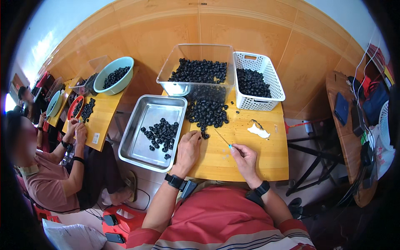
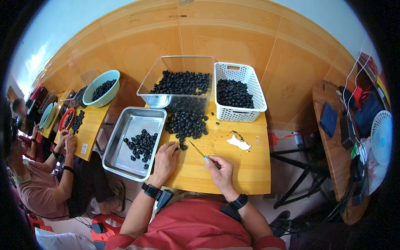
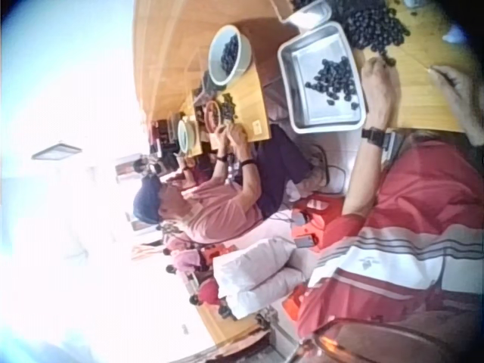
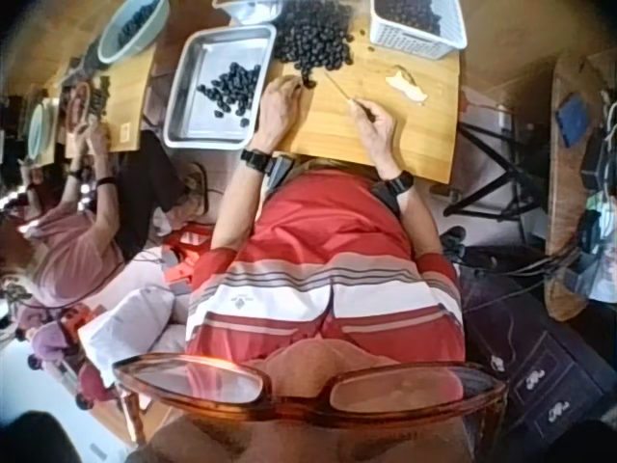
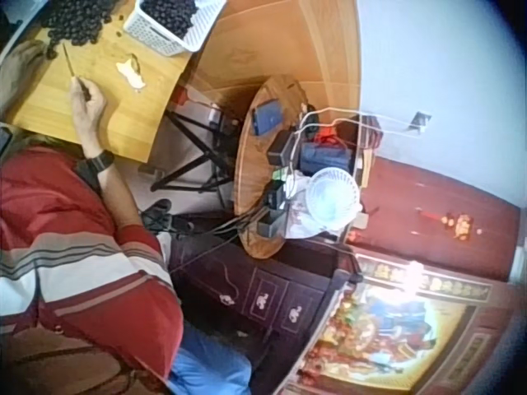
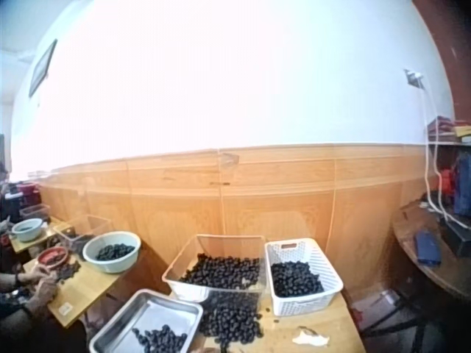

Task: Peeling and cleaning small black seeds or fruits using a small knife.

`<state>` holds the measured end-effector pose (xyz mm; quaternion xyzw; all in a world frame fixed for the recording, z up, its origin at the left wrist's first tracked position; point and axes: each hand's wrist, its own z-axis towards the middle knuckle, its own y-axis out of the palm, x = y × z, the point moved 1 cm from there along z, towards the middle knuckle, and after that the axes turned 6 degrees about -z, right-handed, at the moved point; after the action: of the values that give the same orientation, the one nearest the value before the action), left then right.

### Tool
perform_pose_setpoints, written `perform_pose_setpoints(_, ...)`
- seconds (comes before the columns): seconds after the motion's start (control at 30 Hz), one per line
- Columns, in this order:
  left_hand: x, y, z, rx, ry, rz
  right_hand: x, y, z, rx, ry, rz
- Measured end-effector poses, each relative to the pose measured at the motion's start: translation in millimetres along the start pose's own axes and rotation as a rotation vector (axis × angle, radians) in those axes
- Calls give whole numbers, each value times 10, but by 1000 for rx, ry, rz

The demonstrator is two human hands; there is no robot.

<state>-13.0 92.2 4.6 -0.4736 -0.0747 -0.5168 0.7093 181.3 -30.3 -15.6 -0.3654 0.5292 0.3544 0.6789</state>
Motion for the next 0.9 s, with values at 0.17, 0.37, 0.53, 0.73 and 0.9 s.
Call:
perform_pose_setpoints(0.17,-28,-58,-35,-66,-36,-18,-42,29,10,3,-1,3)
perform_pose_setpoints(0.37,151,-171,-36,-129,-281,-328,29,21,28,8,-12,-34)
perform_pose_setpoints(0.53,-24,26,-191,-89,-507,-771,56,40,16,7,-12,-31)
perform_pose_setpoints(0.73,-6,61,-240,-40,-805,-1365,55,50,-3,16,-17,-23)
perform_pose_setpoints(0.9,0,68,-314,-50,-906,-1622,-29,41,-4,-6,-32,-58)
